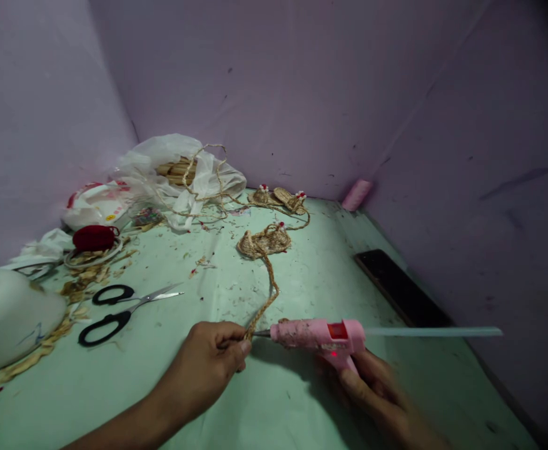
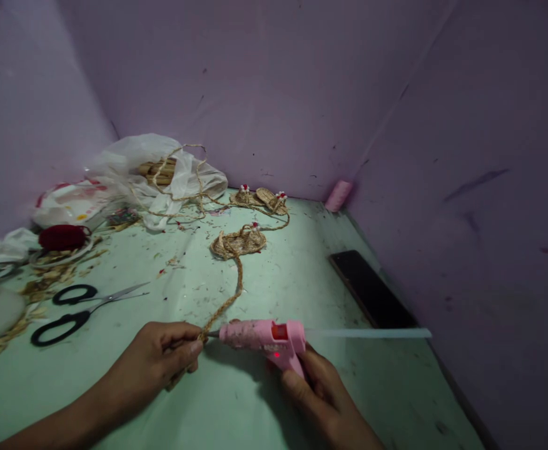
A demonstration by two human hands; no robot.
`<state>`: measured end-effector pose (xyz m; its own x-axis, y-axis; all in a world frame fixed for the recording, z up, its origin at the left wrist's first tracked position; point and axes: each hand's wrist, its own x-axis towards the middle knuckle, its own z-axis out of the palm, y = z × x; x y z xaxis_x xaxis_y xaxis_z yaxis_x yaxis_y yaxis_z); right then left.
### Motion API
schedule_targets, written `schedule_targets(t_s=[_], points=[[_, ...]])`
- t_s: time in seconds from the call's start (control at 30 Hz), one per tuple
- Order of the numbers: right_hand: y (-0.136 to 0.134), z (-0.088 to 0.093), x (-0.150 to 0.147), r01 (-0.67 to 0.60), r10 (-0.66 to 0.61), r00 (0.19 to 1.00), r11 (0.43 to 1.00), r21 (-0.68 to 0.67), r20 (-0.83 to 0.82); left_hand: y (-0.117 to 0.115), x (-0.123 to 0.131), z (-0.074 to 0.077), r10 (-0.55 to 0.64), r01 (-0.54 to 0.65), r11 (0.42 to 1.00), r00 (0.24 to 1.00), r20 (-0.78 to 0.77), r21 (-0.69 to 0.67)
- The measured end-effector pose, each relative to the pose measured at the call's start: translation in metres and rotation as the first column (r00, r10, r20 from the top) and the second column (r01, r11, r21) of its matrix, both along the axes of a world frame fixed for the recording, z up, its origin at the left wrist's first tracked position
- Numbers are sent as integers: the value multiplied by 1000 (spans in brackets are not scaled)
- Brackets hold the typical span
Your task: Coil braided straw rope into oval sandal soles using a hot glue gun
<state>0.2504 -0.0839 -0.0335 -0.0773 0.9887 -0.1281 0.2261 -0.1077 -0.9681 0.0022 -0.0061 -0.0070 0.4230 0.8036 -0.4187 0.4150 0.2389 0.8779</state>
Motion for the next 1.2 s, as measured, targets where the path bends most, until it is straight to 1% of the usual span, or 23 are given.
schedule_targets(t_s=[0.17, 0.37, 0.53, 0.7, 0.83, 0.97, 1.07, 1.13, 1.2], points=[[1, 1, -1, 13, -13, 1000, 1000, 20, -2, 0, 0, 1, 6, -6, 1000, 1000, -9, -5], [2, -2, 1, 7, -7, 1000, 999, 32, -1, 0, 2, 3, -1, 1, 1000, 1000, 3, -1], [3, -3, -1, 58, -58, 998, 998, 31, 8, 0, 1, 0, -16, 16, 999, 1000, 0, 30], [4, -1, -2, 14, -13, 1000, 999, 50, -21, 0, 0, 2, -23, 23, 999, 1000, -10, 34], [4, -1, -3, 30, -30, 1000, 998, 54, -5, -1, 1, 3, -15, 15, 1000, 1000, -2, 23], [4, -1, -3, 14, -14, 1000, 998, 55, -10, -1, 2, 3, 6, -6, 1000, 1000, -8, -2], [4, -1, -3, 2, -1, 1000, 999, 55, -26, 1, 2, 4, 44, -44, 998, 999, 3, -48], [4, -1, -3, 8, -6, 999, 998, 58, -39, 4, 1, 4, 66, -62, 993, 997, 39, -98], [4, -2, -3, 8, -5, 999, 998, 65, -47, 7, 0, 3, 66, -51, 988, 993, 94, -149]])
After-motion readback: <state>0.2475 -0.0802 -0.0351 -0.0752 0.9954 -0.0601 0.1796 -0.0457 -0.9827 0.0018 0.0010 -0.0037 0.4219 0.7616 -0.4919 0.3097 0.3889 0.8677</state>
